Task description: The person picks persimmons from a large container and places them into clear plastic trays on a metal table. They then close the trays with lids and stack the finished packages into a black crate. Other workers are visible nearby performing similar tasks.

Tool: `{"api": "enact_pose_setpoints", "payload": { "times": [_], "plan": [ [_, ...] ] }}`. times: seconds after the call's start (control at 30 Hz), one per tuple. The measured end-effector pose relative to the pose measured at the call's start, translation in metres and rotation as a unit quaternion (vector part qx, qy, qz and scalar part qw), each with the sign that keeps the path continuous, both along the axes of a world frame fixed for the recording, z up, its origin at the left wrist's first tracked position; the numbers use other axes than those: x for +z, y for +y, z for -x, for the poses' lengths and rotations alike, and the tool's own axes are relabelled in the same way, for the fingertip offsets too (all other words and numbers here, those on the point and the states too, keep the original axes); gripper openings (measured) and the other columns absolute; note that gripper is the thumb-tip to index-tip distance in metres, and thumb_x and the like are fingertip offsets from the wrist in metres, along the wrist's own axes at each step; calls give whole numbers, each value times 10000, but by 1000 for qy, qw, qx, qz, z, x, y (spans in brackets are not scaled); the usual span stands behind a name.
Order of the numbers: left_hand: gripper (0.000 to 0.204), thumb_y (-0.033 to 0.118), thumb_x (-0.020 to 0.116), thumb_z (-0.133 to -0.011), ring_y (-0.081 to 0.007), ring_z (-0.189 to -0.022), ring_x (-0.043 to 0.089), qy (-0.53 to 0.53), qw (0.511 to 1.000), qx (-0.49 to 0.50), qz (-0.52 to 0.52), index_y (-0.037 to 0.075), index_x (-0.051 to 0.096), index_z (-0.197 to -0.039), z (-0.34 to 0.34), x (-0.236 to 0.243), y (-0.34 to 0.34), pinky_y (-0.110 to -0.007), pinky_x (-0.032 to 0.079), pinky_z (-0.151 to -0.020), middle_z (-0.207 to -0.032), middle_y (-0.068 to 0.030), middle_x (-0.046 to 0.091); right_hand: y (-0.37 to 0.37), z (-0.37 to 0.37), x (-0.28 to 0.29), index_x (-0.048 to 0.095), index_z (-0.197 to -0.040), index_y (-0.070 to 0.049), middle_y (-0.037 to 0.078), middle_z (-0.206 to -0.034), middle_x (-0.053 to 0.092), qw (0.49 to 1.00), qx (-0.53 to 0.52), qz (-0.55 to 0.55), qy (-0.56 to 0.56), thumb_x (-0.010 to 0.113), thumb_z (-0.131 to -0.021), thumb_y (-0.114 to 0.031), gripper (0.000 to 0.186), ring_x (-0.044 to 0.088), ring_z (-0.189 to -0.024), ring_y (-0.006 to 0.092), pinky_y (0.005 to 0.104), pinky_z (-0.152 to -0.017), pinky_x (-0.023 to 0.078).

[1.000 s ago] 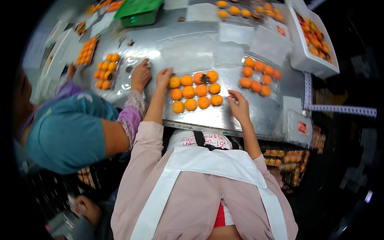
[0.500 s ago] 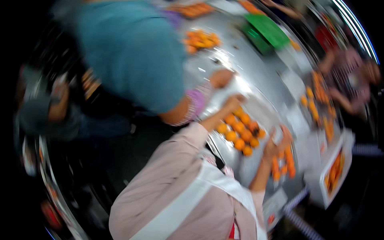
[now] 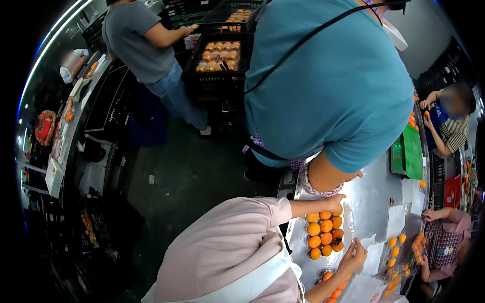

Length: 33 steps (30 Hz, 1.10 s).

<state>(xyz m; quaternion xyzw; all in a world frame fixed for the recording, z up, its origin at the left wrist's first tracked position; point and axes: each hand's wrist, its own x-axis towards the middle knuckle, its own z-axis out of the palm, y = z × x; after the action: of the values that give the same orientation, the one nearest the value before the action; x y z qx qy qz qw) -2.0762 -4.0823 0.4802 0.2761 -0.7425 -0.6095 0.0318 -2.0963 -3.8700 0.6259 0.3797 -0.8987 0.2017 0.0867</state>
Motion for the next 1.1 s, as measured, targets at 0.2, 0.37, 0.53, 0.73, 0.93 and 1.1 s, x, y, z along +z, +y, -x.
{"api": "enact_pose_setpoints", "payload": {
  "times": [0.2,0.37,0.53,0.73,0.93,1.1],
  "plan": [
    [548,270,542,-785,-344,-1127,482,-97,995,-14,-3,-1,426,-1247,-70,60,-3,-395,373,-943,-1215,-258,480,5,-53,-19,640,-944,-74,88,-875,618,999,33,-8,4,650,-647,-1,306,536,-820,284,367,-710,469],
    [472,340,459,-856,-348,-1088,514,-73,988,134,-39,-1,487,-1182,-90,3,21,-411,382,-931,-1140,-230,546,3,-82,-59,598,-982,-67,103,-889,560,995,89,-1,39,684,-668,-72,326,527,-844,306,389,-707,463],
    [534,402,416,-848,-345,-1094,510,-126,991,54,-3,10,469,-1207,-109,17,10,-403,377,-942,-1146,-223,545,3,-92,-75,589,-1001,-53,117,-900,544,996,81,4,23,697,-696,-105,328,528,-848,311,395,-704,457],
    [534,338,522,-816,-352,-1072,522,-128,991,31,11,-13,449,-1212,-111,0,14,-410,400,-915,-1124,-248,547,6,-96,-88,579,-1033,-47,120,-951,549,997,77,11,13,719,-688,-130,382,530,-886,312,394,-718,458],
    [451,168,546,-810,-357,-1018,561,-128,991,17,18,-53,431,-1186,-114,16,10,-407,454,-830,-1079,-245,571,10,-93,-102,563,-1075,-52,128,-1006,540,996,88,11,-15,732,-659,-119,454,517,-941,323,400,-768,450],
    [389,30,513,-779,-324,-704,649,-184,976,-26,-115,-95,415,-1134,-119,18,5,-367,535,-527,-936,-269,591,8,-98,-97,540,-1115,-61,132,-1063,518,996,86,-10,-25,730,-667,-120,490,505,-986,327,395,-799,447]
  ]
}}
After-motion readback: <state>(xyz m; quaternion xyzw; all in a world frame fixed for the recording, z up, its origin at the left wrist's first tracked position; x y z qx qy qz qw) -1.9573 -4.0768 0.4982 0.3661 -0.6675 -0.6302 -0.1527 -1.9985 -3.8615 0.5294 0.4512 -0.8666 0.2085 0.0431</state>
